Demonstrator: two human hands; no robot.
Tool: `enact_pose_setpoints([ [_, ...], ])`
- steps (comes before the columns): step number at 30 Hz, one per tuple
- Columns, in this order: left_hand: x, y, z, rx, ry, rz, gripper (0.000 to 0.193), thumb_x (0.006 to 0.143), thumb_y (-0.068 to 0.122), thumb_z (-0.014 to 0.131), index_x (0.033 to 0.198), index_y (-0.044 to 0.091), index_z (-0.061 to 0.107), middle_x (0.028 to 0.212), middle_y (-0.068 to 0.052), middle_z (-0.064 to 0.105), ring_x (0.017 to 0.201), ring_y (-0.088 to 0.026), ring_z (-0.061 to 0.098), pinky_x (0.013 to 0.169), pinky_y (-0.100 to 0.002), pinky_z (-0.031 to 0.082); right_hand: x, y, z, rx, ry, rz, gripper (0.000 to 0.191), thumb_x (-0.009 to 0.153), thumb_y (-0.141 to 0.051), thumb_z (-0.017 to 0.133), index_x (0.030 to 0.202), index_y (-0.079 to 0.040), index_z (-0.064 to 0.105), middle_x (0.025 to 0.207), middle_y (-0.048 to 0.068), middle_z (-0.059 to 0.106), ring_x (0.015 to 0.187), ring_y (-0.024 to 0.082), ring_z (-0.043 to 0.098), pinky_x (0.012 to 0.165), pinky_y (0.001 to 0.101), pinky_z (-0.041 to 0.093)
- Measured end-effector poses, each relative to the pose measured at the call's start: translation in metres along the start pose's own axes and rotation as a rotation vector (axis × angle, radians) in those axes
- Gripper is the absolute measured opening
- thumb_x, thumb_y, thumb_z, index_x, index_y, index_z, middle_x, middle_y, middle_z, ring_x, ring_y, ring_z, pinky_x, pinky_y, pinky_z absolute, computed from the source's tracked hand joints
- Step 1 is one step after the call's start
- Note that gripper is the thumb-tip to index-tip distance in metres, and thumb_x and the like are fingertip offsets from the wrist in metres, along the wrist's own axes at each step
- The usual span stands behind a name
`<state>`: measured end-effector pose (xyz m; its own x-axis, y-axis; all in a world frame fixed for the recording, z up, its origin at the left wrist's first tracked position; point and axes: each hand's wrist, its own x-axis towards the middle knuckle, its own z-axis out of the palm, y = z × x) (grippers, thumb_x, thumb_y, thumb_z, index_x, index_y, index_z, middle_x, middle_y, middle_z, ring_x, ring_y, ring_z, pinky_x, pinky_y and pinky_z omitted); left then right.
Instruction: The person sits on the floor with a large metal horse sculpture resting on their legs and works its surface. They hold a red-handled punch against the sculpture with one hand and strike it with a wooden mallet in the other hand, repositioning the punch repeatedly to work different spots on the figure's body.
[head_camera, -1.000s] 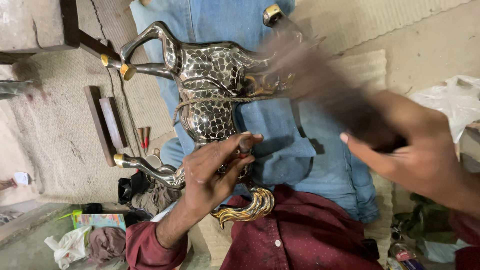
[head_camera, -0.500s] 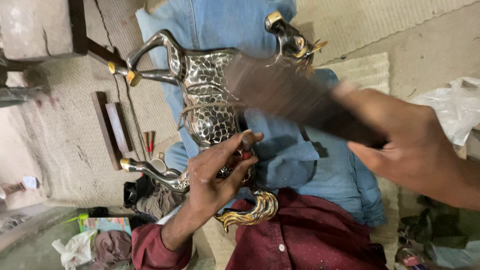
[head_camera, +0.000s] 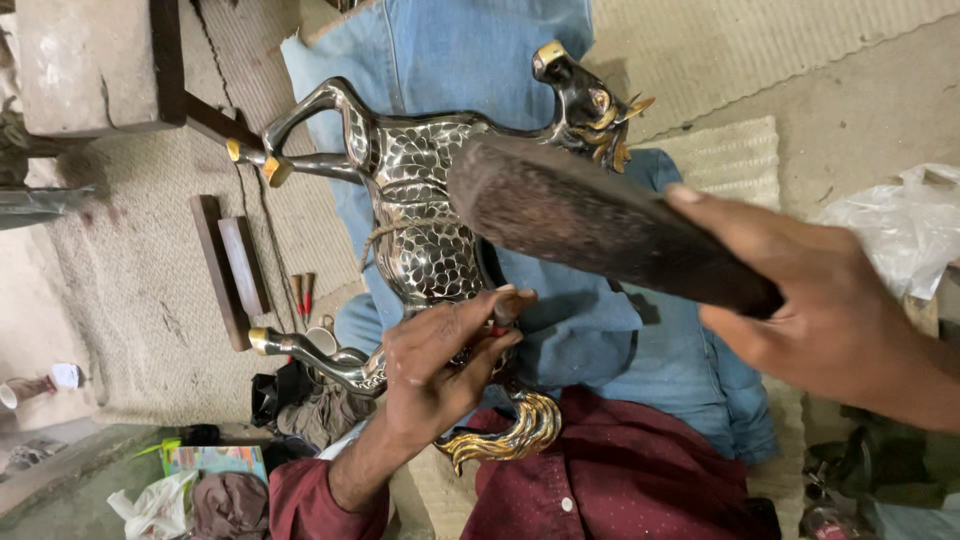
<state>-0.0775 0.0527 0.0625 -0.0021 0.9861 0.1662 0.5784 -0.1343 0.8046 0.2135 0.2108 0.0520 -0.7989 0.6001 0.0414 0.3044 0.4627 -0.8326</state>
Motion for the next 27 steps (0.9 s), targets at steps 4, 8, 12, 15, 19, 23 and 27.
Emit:
enact_pose_setpoints([
  [4, 0.004, 0.002, -0.003, -0.024, -0.017, -0.015, 0.048, 0.088, 0.002, 0.081, 0.133, 0.004, 0.064, 0.12, -0.004, 0.077, 0.085, -0.014, 0.076, 0.075, -0.027, 0.059, -0.007, -0.003, -0.011, -0.019, 0.048, 0.164, 0.059, 0.085, -0.015, 0.077, 0.137, -0.013, 0.05, 0.093, 0.007, 0.061, 0.069, 0.011, 0.063, 0.06, 0.0258, 0.055],
  [8, 0.001, 0.0, -0.002, 0.018, -0.006, -0.005, 0.048, 0.087, 0.003, 0.083, 0.131, 0.006, 0.065, 0.118, -0.004, 0.078, 0.078, -0.015, 0.073, 0.07, -0.028, 0.057, -0.001, -0.014, -0.012, -0.196, 0.065, 0.071, 0.065, 0.082, -0.015, 0.083, 0.139, -0.019, 0.05, 0.087, 0.003, 0.07, 0.07, 0.013, 0.069, 0.06, 0.029, 0.058],
  [12, -0.003, -0.004, 0.001, 0.062, 0.022, -0.027, 0.04, 0.086, 0.006, 0.088, 0.12, 0.009, 0.067, 0.101, -0.001, 0.075, 0.08, -0.016, 0.074, 0.069, -0.029, 0.057, 0.015, -0.016, -0.006, -0.294, -0.019, -0.127, 0.079, 0.074, -0.009, 0.081, 0.146, -0.025, 0.052, 0.09, 0.006, 0.072, 0.064, 0.017, 0.068, 0.049, 0.0281, 0.055],
  [15, -0.005, -0.005, 0.001, -0.021, 0.009, -0.022, 0.046, 0.085, 0.002, 0.084, 0.128, 0.003, 0.068, 0.109, -0.008, 0.08, 0.076, -0.015, 0.074, 0.066, -0.028, 0.058, 0.019, -0.016, -0.006, -0.074, 0.03, -0.116, 0.078, 0.078, -0.006, 0.078, 0.147, -0.02, 0.046, 0.097, 0.006, 0.069, 0.07, 0.015, 0.068, 0.054, 0.0242, 0.054],
  [19, -0.006, -0.004, 0.001, 0.035, 0.008, -0.034, 0.042, 0.084, 0.004, 0.087, 0.122, 0.007, 0.071, 0.096, -0.006, 0.077, 0.078, -0.015, 0.074, 0.066, -0.028, 0.058, 0.015, -0.013, -0.008, -0.393, -0.173, -0.041, 0.094, 0.067, 0.004, 0.078, 0.151, -0.027, 0.051, 0.09, 0.006, 0.074, 0.059, 0.019, 0.068, 0.049, 0.0323, 0.06],
  [23, -0.007, -0.006, 0.001, 0.05, -0.005, -0.039, 0.038, 0.084, 0.006, 0.087, 0.117, 0.009, 0.07, 0.095, -0.005, 0.077, 0.077, -0.015, 0.074, 0.066, -0.028, 0.057, 0.013, -0.01, -0.001, -0.247, -0.069, -0.055, 0.087, 0.079, -0.004, 0.078, 0.155, -0.023, 0.04, 0.095, 0.005, 0.07, 0.065, 0.015, 0.067, 0.053, 0.0272, 0.055],
  [27, -0.009, -0.011, 0.001, 0.023, -0.007, -0.03, 0.05, 0.081, 0.004, 0.087, 0.127, 0.0, 0.067, 0.098, -0.009, 0.079, 0.069, -0.016, 0.069, 0.06, -0.03, 0.055, 0.007, -0.007, 0.0, -0.098, -0.06, -0.001, 0.091, 0.075, -0.002, 0.072, 0.156, -0.026, 0.039, 0.1, 0.004, 0.069, 0.065, 0.013, 0.067, 0.049, 0.0238, 0.055],
])
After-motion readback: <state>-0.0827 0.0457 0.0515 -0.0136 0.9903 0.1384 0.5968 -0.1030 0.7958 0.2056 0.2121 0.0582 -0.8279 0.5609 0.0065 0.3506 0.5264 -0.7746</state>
